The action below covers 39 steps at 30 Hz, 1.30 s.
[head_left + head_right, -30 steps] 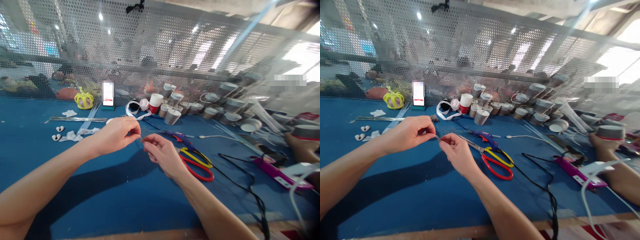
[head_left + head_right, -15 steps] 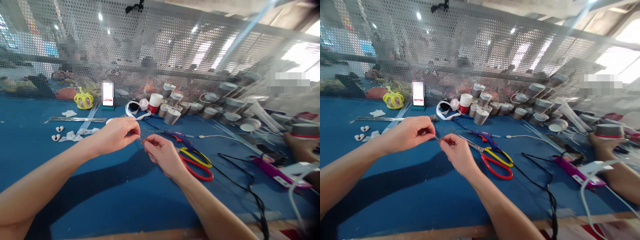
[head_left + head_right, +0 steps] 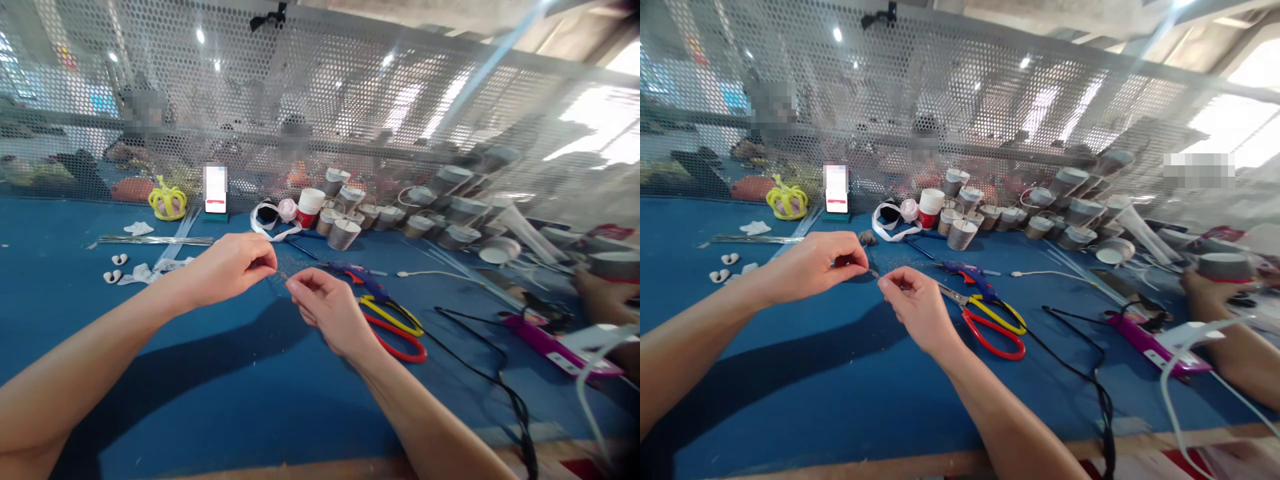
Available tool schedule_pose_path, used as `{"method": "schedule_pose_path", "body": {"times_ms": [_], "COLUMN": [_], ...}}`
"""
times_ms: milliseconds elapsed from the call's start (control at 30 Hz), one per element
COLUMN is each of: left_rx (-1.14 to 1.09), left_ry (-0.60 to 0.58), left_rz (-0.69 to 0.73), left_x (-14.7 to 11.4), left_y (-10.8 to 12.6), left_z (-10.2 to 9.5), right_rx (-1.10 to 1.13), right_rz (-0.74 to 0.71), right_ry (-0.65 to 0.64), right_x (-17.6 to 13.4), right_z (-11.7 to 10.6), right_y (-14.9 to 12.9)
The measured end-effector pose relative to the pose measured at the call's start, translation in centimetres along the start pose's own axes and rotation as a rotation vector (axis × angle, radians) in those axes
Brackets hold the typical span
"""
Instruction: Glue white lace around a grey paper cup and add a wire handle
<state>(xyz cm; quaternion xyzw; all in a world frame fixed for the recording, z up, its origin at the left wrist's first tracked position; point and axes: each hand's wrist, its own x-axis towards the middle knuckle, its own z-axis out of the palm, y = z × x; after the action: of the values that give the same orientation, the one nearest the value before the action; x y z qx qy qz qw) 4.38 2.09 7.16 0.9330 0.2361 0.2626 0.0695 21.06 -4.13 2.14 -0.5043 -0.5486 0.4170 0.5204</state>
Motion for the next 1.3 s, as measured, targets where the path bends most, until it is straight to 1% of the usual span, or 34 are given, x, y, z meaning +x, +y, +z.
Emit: {"method": "schedule_pose_path", "body": {"times_ms": [267,400,533,667,767,867,967,1133,1300], "left_rx": [-0.003,-0.015,-0.021,0.001,0.016,0.019,0.014,-0.002,-0.071], "left_ry": [-0.052,-0.065,-0.086,-0.078,-0.068,-0.064,-0.066,-0.078,-0.074], "left_rz": [0.004,-0.010,0.009,0.030,0.035,0.032,0.033,0.026,0.007], "left_x": [-0.09,-0.04,-0.04,-0.10,-0.08,0.00,0.08,0.04,0.00], "left_y": [0.13,0.26,0.34,0.37,0.30,0.17,0.01,-0.07,0.06], "left_z": [-0.04,-0.13,-0.20,-0.25,-0.24,-0.16,-0.09,-0.01,0.21], "right_rx": [0.023,-0.010,-0.137,-0.312,-0.433,-0.494,-0.494,-0.410,-0.302], "right_rz": [-0.005,-0.021,-0.060,-0.156,-0.242,-0.299,-0.313,-0.280,-0.196], "right_ry": [0.035,0.047,0.073,0.105,0.090,0.054,0.033,0.065,0.112], "right_x": [0.04,0.07,-0.01,-0.17,-0.29,-0.42,-0.51,-0.61,-0.63], "right_z": [0.02,-0.04,0.02,0.11,0.10,0.08,0.07,0.07,0.15], "right_y": [0.14,0.21,0.12,0.05,0.04,-0.09,-0.24,-0.47,-0.65]}}
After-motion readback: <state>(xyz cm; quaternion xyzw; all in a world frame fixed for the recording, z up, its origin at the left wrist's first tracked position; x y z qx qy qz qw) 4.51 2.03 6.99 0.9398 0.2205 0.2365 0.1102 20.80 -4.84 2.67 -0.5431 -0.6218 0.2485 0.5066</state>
